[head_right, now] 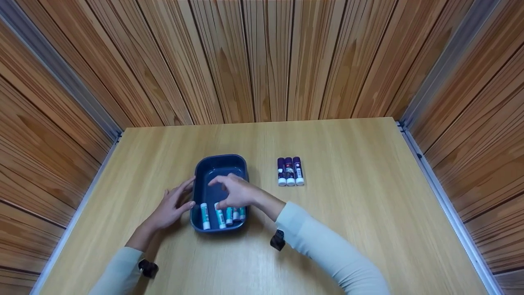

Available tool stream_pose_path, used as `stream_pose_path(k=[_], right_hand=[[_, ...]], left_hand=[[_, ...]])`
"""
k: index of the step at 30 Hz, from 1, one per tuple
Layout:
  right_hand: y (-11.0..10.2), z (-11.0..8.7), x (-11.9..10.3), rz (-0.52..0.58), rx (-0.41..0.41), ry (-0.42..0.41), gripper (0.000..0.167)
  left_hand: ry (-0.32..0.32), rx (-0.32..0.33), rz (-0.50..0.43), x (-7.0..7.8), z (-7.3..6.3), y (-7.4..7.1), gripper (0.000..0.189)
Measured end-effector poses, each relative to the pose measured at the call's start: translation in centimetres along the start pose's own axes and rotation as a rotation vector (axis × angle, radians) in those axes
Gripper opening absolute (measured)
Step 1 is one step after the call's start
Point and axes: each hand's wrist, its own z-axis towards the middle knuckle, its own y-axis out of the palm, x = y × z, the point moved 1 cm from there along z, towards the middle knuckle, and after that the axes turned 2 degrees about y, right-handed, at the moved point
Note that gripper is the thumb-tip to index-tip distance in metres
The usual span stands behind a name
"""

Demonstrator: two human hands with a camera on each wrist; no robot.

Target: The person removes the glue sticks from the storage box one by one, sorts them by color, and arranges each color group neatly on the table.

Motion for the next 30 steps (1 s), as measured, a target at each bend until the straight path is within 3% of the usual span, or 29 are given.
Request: stream_pose_path(k=[6,17,30], right_hand=[[1.0,1.3,0.0,-0.051,-0.056,-0.009,0.065],[1.7,1.9,0.2,-0.060,-0.041,0.107,0.062],[1.7,2.0,1.0,0.036,-0.056,0.065,0.058]], left_hand=[[0.008,0.000,0.004,0.1,0.1,0.0,0.081],[0.030,0.001,0.001,-0.1,0.1,0.0,0.080],[0.014,-0.007,-0.006,-0.1,0.0,-0.1,0.079]])
